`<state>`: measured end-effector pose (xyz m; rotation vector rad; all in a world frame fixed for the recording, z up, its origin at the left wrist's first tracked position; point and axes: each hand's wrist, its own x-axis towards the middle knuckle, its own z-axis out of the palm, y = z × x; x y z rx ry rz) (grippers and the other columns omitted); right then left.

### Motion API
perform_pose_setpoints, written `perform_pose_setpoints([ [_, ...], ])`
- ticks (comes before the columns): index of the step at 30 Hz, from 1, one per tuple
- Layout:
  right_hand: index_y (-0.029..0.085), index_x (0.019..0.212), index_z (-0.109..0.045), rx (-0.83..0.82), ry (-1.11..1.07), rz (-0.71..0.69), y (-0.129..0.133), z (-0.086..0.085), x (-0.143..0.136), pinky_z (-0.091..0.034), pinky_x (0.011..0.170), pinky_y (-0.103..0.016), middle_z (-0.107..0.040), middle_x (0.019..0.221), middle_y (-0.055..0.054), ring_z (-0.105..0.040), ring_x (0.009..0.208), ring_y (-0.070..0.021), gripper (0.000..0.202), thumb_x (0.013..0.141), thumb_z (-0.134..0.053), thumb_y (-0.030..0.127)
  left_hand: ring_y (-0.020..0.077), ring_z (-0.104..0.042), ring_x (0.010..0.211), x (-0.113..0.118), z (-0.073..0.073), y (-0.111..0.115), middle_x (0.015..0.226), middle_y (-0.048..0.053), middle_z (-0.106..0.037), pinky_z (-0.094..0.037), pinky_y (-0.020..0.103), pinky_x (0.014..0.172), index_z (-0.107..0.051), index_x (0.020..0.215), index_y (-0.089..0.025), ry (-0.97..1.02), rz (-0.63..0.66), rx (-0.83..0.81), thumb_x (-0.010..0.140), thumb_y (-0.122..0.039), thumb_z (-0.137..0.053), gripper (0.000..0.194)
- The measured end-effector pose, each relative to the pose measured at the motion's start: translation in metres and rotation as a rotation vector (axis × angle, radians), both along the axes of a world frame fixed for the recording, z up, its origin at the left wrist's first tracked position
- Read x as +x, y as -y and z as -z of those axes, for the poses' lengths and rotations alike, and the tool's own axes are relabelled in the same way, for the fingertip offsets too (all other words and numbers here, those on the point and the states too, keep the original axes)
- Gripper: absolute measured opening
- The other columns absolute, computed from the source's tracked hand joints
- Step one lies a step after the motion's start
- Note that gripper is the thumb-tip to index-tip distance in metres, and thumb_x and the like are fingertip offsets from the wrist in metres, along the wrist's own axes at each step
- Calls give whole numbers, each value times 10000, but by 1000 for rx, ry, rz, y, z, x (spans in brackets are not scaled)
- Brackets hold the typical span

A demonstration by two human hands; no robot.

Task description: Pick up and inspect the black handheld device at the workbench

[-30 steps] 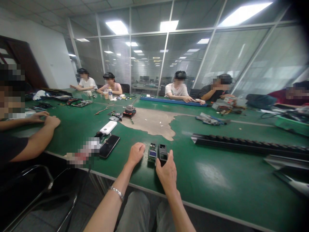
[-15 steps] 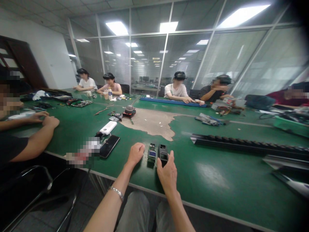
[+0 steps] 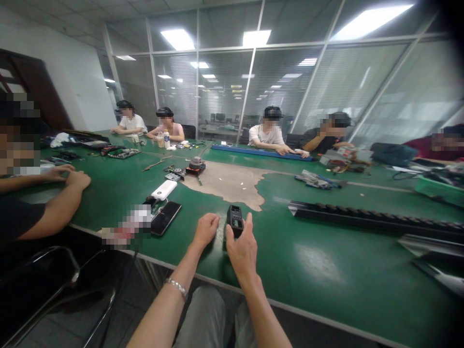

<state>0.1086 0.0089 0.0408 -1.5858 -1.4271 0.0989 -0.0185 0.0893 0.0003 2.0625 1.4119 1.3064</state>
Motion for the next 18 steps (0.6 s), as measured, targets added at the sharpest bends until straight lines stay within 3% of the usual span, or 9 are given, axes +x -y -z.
perform_pose_setpoints([
  [10, 41, 1480, -151, -38, 100, 57, 0, 5, -14, -463, 857, -401, -556, 1247, -240, -592, 1056, -304, 750, 890, -439, 406, 160, -628, 878, -1, 1, -2, 915, 71, -703, -483, 281, 837, -705, 884, -169, -15, 8, 12, 923, -277, -434, 295],
  [18, 28, 1472, -154, -67, 132, 56, 3, 21, -17, -453, 878, -414, -534, 1271, -251, -578, 1078, -317, 734, 894, -427, 390, 162, -623, 895, -1, 0, -1, 924, 66, -704, -480, 280, 850, -705, 855, -177, -23, 22, 24, 924, -257, -417, 307],
])
